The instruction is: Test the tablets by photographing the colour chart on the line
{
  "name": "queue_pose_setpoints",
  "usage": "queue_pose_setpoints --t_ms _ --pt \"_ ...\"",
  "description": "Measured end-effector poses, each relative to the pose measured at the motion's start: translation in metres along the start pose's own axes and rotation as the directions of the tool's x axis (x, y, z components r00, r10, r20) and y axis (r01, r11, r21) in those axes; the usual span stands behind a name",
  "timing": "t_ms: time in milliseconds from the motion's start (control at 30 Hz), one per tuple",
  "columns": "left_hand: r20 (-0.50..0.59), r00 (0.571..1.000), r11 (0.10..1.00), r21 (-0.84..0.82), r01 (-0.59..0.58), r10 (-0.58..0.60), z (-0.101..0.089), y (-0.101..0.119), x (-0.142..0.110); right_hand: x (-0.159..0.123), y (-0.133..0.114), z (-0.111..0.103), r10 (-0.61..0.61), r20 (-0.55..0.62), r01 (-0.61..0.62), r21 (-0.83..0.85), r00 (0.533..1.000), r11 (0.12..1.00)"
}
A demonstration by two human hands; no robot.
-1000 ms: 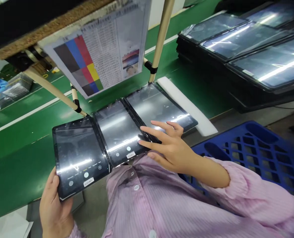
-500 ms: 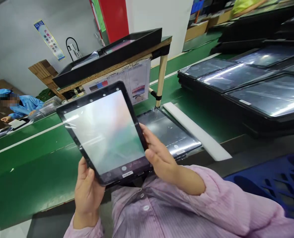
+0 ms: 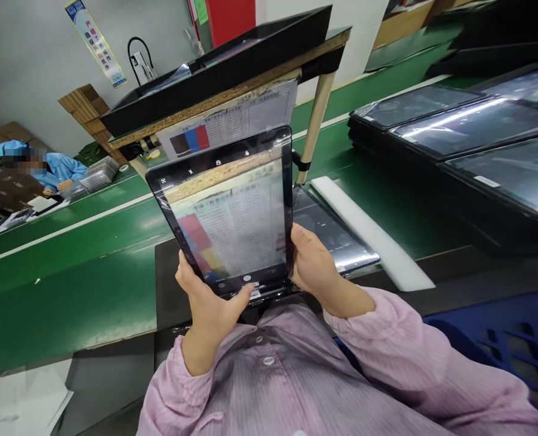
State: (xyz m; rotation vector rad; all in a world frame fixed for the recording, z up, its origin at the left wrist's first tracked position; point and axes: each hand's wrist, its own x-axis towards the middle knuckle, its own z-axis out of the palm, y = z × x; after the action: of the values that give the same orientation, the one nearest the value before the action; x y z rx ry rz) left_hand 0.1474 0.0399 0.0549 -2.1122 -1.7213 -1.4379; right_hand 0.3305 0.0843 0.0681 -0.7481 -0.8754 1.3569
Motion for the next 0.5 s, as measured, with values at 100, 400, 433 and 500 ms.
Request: queue_pose_setpoints --t_ms 100,400,433,500 --pt "-0.014 1.000 1.000 0.012 0.012 -0.012 0.0037 0.0015 -0.0009 0.0006 0.0008 -0.0019 0.003 0.019 -0.003 -0.011 1.000 1.000" --pt "-0.023 1.000 1.000 0.030 0.006 -0.005 0.0076 0.0003 -0.0047 -0.0011 0.0043 -0.0056 0.000 0.030 0.000 0.002 1.000 1.000" --pt "-0.022 1.000 1.000 0.031 0.003 -0.002 0.0075 0.0004 -0.0049 -0.0012 0.0041 -0.0058 0.000 0.032 0.000 0.011 1.000 1.000" --pt "-0.024 1.000 1.000 0.030 0.001 0.000 0.0078 0.0009 -0.0055 -0.0012 0.0039 -0.0060 0.002 0.026 -0.002 0.014 1.000 1.000"
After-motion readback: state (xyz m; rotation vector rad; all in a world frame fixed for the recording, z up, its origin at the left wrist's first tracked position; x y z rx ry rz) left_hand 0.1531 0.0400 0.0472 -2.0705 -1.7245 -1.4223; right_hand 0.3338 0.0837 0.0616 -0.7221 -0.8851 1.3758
